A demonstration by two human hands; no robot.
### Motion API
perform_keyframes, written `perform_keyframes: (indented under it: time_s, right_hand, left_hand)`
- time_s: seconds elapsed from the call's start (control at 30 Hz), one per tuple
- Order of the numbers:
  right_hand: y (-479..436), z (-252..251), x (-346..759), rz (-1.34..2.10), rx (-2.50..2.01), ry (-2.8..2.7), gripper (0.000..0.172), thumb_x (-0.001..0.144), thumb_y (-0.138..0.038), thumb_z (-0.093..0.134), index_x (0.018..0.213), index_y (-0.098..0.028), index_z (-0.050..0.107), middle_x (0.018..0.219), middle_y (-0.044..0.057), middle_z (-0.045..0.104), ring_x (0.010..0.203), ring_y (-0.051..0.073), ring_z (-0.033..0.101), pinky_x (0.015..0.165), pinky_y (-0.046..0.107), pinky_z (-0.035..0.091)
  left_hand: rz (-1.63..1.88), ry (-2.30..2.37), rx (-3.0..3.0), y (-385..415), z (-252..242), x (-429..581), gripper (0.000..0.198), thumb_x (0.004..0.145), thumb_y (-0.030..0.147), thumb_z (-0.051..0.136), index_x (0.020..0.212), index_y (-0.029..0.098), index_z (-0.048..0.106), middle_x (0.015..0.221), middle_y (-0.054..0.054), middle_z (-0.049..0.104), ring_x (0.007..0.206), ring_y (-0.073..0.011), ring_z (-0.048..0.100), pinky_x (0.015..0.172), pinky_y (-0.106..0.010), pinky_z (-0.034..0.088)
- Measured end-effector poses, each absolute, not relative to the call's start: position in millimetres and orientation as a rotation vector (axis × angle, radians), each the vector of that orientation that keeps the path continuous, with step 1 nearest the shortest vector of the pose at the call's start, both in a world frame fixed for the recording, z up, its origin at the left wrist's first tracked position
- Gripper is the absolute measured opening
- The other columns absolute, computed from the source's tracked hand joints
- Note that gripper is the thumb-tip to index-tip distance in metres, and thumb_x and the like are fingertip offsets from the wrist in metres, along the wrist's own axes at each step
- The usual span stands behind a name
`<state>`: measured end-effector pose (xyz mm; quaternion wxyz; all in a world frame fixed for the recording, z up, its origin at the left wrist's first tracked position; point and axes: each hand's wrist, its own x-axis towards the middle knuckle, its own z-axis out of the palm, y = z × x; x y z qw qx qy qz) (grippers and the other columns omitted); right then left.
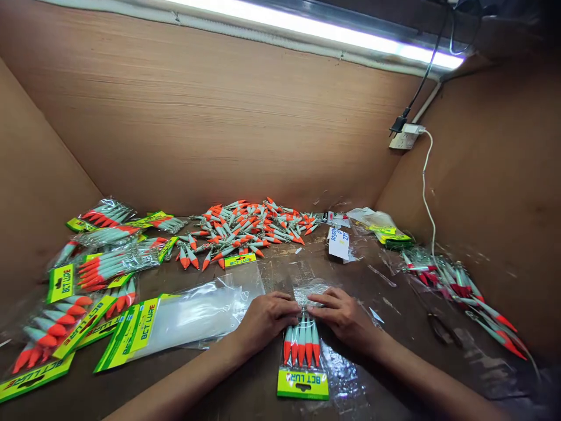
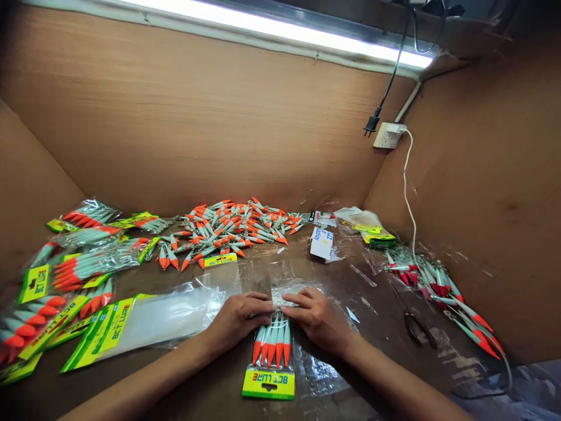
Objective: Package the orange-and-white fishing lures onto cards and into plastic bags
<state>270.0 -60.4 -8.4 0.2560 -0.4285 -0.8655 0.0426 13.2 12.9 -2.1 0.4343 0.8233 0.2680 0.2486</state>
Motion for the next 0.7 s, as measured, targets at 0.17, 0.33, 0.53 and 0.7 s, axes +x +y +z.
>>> perform_keyframes:
  time_s: [0.17, 0.33, 0.53, 0.7]
  right_hand:
    - [-75.5, 0.5, 283.6, -0.066, -1.061, -2.699, 0.055, 0.099, -0.019, 0.048, 0.152, -0.029, 0.035, 0.15, 0.006, 0.049, 0.125, 0.025, 0.054, 0.105, 0.044, 0.041]
    - [-93.1, 18.1, 292.8, -0.091, -1.113, -2.814, 0.069, 0.092, -0.02, 0.061, 0.152, -0.037, 0.032, 0.159, 0.002, 0.034, 0.138, 0.03, 0.044, 0.113, 0.049, 0.032]
    - [-97.2, 27.6, 293.0, 0.019, -1.014, -2.767, 0.06, 0.092, -0.019, 0.06, 0.146, -0.04, 0.043, 0.155, 0.0, 0.041, 0.137, 0.026, 0.045, 0.112, 0.047, 0.036]
    - [-100.7, 17.2, 289.1, 0.013, -1.152, -2.577, 0.051, 0.092, -0.016, 0.053, 0.139, -0.037, 0.055, 0.155, 0.004, 0.041, 0.129, 0.028, 0.054, 0.104, 0.05, 0.047]
  left_hand:
    - [0.404, 0.574, 2.287, 2.1, 7.0, -8.2, 0.047, 0.092, 0.049, 0.059, 0.137, 0.035, 0.057, 0.146, -0.002, 0.053, 0.145, -0.0304, 0.033, 0.122, -0.048, 0.011]
    - [0.122, 0.488, 2.627, -11.3, 19.4, -32.1, 0.093, 0.084, 0.071, 0.055, 0.157, 0.031, 0.012, 0.164, -0.006, 0.017, 0.151, -0.0353, 0.01, 0.121, -0.054, -0.002]
    - [0.364, 0.748, 2.461, -2.4, 10.3, -9.0, 0.062, 0.097, 0.051, 0.05, 0.153, 0.035, 0.031, 0.162, -0.004, 0.026, 0.151, -0.0304, 0.015, 0.121, -0.052, 0.005]
    - [0.478, 0.713, 2.36, -5.3, 8.8, 9.3, 0.039, 0.082, 0.046, 0.072, 0.115, 0.026, 0.068, 0.153, -0.009, 0.044, 0.146, -0.0375, 0.027, 0.117, -0.055, 0.017]
